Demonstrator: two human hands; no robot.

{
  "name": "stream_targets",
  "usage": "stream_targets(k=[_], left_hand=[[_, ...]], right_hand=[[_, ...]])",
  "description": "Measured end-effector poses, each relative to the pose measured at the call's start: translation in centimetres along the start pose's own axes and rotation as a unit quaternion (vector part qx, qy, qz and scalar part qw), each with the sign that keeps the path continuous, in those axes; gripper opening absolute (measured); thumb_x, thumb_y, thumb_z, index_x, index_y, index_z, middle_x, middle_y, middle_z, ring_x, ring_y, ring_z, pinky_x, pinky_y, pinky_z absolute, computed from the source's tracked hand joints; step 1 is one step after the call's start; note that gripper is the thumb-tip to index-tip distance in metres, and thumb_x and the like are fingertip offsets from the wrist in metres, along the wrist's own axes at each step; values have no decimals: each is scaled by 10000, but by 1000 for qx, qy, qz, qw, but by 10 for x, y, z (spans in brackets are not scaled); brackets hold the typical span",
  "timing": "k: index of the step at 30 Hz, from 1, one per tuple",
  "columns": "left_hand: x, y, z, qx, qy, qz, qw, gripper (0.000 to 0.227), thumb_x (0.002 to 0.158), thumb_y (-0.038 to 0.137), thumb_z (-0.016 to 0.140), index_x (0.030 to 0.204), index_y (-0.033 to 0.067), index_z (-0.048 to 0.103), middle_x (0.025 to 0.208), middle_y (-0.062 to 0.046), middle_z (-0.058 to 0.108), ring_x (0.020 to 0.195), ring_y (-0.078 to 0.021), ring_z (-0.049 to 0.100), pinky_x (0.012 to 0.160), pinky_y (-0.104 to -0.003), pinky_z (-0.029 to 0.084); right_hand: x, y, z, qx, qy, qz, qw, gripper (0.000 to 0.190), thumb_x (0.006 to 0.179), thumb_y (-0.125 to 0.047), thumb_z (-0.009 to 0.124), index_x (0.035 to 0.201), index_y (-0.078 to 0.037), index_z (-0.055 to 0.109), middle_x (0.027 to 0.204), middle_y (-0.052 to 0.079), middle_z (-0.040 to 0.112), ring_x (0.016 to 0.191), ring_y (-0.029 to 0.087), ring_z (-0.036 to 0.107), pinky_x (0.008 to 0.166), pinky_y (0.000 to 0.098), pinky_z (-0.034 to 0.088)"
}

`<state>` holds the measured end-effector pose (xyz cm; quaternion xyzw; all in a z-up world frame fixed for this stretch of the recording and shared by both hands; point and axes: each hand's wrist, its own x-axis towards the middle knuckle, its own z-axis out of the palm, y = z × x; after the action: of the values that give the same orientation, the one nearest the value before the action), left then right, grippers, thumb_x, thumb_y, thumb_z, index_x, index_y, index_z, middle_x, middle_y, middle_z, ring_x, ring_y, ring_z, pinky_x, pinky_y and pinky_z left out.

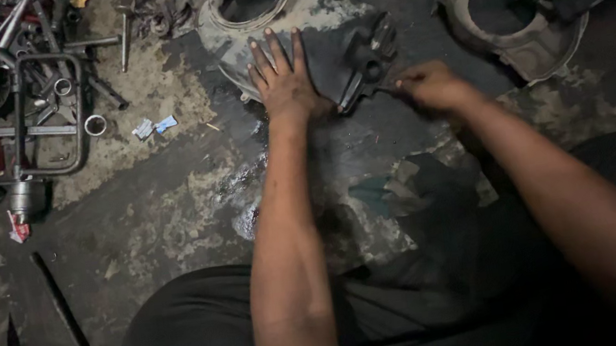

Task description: The person uses a screwdriver to remove screws from a large, dirty engine component on the floor, handling small metal pieces and wiping parts with a cloth.

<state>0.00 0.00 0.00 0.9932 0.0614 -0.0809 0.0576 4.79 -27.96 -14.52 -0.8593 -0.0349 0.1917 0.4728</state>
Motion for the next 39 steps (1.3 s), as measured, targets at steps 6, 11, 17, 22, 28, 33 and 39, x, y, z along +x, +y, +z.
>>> stream_targets(k=[6, 11, 17, 22, 28, 33, 39], left_hand=[[1, 0, 1, -12, 10, 6, 1000, 1492, 535, 530, 941, 1647, 233, -8, 1703, -217, -107, 1548, -495, -121, 1256, -621, 57], [3, -2, 7, -14, 24, 7, 1000, 1504, 512, 537, 947, 1649, 243, 7, 1705, -211, -100, 1556, -492, -110, 1261, -614, 54], [2, -1, 4, -8, 10, 0, 1000, 1507, 503, 545, 946, 1649, 233, 19, 1701, -218, -101, 1551, -497, -116, 1257, -617, 49], [3, -2, 10, -6, 43, 13, 999, 1486, 519, 549, 937, 1656, 224, 39, 1709, -226, -71, 1552, -506, -97, 1256, -631, 61], [2, -2, 5, -6, 12, 5, 1000, 1519, 490, 562, 945, 1651, 232, 24, 1706, -219, -84, 1551, -497, -111, 1254, -626, 52], [1, 0, 1, -3, -3, 1, 1000, 1539, 492, 582, 954, 1647, 222, 2, 1703, -223, -109, 1550, -499, -129, 1255, -621, 46], [1, 1, -1, 7, -14, -6, 1000, 1548, 500, 597, 945, 1645, 229, -28, 1705, -216, -136, 1552, -490, -136, 1256, -604, 45]], right_hand=[[-55, -90, -30, 113, -40, 103, 987, 301, 1021, -295, 626, 1280, -218, 759, 706, -15, 628, 599, 93, 477, 548, 270, 380], [-45, -79, -14, -52, 26, -30, 998, 313, 988, -295, 685, 1269, -170, 747, 991, 99, 706, 837, 209, 656, 768, 358, 507], [-58, -102, -23, -158, 47, 23, 986, 363, 957, -351, 651, 1295, -246, 728, 1174, 110, 752, 1065, 287, 728, 953, 425, 536], [-58, -105, -17, -321, 35, 46, 945, 403, 961, -446, 663, 1256, -188, 752, 1239, 169, 698, 1158, 375, 645, 1014, 479, 485], [-47, -80, -26, -283, 86, 113, 948, 500, 936, -491, 708, 1230, -88, 729, 1257, 217, 681, 1180, 372, 644, 1010, 470, 485], [-45, -79, -22, -203, 59, 22, 977, 412, 916, -431, 694, 1264, -217, 750, 1263, 132, 718, 1162, 337, 675, 1017, 433, 506], [-48, -80, -14, -249, -4, 76, 966, 377, 938, -405, 656, 1287, -307, 755, 1267, 114, 712, 1170, 339, 661, 1029, 442, 486]])
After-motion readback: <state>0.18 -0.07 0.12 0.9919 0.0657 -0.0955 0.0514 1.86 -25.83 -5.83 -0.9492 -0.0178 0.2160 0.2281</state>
